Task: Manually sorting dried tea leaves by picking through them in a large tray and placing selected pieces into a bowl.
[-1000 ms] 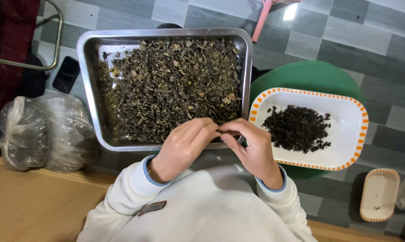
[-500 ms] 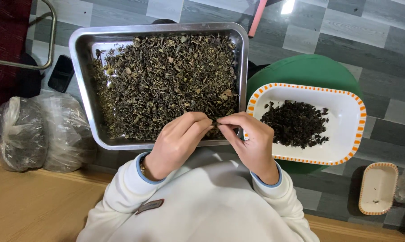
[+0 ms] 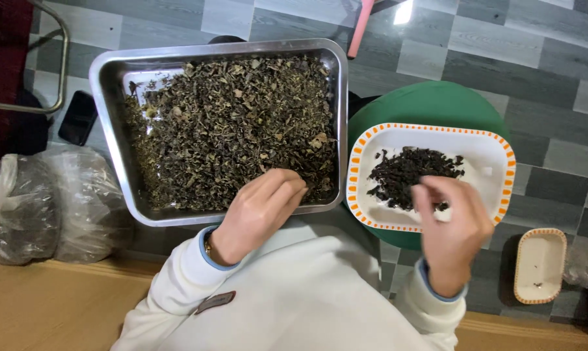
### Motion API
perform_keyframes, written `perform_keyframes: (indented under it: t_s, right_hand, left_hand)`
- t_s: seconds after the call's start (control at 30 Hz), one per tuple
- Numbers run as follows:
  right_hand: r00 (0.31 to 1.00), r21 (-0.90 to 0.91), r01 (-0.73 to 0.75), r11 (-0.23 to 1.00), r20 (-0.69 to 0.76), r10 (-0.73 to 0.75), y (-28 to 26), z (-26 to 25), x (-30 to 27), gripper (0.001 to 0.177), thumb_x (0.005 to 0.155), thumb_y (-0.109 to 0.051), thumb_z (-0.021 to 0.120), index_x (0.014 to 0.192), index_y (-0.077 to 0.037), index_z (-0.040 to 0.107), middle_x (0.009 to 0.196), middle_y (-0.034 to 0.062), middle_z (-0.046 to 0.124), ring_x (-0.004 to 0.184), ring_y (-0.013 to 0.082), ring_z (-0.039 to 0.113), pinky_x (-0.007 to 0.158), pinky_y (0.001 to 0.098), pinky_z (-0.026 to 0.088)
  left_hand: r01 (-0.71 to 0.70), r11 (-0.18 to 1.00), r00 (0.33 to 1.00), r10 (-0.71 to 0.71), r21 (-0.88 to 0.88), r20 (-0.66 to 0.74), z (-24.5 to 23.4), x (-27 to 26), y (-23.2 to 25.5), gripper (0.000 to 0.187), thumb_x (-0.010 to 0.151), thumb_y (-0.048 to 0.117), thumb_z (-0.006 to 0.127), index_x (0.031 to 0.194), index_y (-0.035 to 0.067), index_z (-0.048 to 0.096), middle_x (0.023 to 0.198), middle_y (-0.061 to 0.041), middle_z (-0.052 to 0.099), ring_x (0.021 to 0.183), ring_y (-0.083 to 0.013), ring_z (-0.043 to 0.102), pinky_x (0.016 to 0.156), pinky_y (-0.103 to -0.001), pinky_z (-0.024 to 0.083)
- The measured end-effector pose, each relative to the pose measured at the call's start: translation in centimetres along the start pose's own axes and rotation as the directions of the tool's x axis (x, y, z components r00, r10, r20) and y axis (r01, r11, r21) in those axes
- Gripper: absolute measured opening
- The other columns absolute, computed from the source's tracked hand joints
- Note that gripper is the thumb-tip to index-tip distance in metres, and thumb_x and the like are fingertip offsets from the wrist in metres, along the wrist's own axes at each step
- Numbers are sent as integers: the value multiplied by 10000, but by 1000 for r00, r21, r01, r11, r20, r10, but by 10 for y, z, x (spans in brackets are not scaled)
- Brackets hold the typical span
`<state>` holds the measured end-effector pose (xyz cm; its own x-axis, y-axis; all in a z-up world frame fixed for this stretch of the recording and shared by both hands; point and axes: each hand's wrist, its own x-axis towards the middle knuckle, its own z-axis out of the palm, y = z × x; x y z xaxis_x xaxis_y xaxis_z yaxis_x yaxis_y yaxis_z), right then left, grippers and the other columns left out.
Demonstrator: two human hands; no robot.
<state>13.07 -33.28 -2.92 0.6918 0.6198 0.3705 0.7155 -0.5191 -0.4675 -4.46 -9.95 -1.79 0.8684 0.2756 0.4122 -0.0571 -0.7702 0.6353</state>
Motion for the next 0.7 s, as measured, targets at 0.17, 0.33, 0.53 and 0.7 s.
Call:
perform_keyframes:
  t_s: [0.17, 0.33, 0.53, 0.7]
  right_hand:
    - [960, 304, 209, 929, 116, -254, -48, 41, 6, 188, 845, -211, 844, 976, -128, 738, 883, 37, 717, 806, 255, 715, 733, 370, 587]
    - [934, 384, 246, 890, 151, -324, -68, 54, 11, 91, 941, -144, 733, 896, -67, 716, 765, 85, 679, 670, 245, 688, 623, 352, 594]
    - [949, 281, 228, 932, 149, -277, -34, 43, 1, 50, 915, -149, 765, 885, -136, 727, 760, 32, 660, 683, 245, 682, 644, 355, 580]
    - [949, 52, 185, 981, 248, -192, 34, -7, -2, 38, 959, -140, 755, 962, -124, 722, 826, 60, 672, 770, 264, 691, 724, 385, 567]
  left_hand:
    - [-171, 985, 985, 171, 7, 35, -2, 9, 13, 93, 949, -76, 634, 973, -12, 697, 834, -153, 670, 716, -279, 692, 626, -341, 599]
    - [-228, 971, 971, 222, 72, 83, -1, 2, 5, 96, 1023, 31, 577, 977, 21, 660, 881, -113, 636, 750, -264, 668, 608, -305, 541]
    - [-229, 966, 972, 221, 120, 76, -9, 13, 13, 54, 994, 1, 621, 1006, 11, 674, 893, -140, 650, 816, -267, 676, 664, -312, 545]
    - [-14, 921, 997, -16, 389, 72, 0, -14, -24, 559, 904, 234, 811, 1395, 68, 601, 1451, -189, 559, 1363, -372, 518, 1068, -518, 435]
